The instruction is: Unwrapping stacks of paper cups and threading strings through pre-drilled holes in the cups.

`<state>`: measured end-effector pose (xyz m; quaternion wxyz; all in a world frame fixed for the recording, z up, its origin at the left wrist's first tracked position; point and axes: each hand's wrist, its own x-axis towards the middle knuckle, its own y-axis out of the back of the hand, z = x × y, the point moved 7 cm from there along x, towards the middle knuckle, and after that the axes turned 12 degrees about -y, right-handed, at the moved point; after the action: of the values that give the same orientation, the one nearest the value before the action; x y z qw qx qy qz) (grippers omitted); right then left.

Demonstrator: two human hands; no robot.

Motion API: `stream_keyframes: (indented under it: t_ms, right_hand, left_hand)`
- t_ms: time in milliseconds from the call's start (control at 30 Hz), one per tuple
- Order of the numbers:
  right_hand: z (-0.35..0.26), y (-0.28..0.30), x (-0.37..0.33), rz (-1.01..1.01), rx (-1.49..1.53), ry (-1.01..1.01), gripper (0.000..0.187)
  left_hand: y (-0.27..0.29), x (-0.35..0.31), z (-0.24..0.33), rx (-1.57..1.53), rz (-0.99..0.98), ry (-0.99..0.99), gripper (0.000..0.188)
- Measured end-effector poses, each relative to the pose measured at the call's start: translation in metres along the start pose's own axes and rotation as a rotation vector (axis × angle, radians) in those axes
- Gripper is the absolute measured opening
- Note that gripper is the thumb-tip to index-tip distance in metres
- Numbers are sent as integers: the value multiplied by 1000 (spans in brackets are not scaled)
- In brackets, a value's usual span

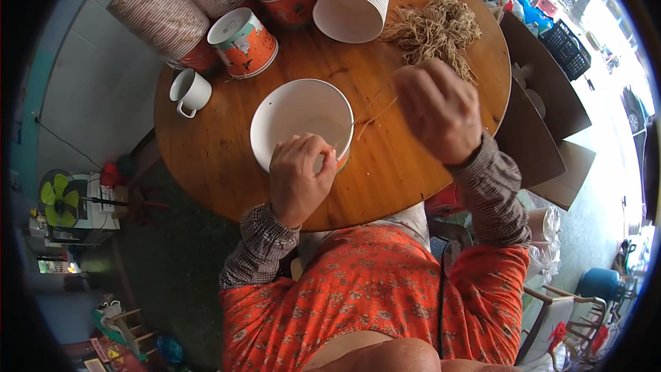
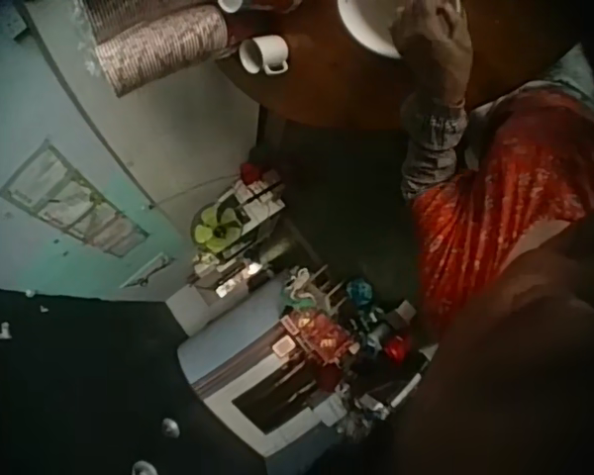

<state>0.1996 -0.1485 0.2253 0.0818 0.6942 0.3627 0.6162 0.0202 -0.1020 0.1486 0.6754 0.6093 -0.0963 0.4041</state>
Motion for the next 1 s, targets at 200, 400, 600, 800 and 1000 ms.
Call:
stream_keyframes:
  t_ms: [200, 400, 600, 800, 1000]
  right_hand:
    - [18, 22, -2, 1, -81, -41, 18]
    - [20, 40, -26, -170, 1, -231, 9]
    - [44, 47, -73, -728, 129, -480, 14]
    - [12, 32, -72, -433, 285, -276, 12]
    - [-82, -11, -59, -351, 339, 342, 24]
  left_hand:
    - [-1, -1, 13, -166, -78, -45, 11]
    - [15, -10, 4, -23, -172, -165, 9]
    - [53, -35, -38, -8, -399, -204, 7]
    - [82, -31, -25, 25, 77, -94, 23]
    - [35, -15, 18, -577, -19, 20, 31]
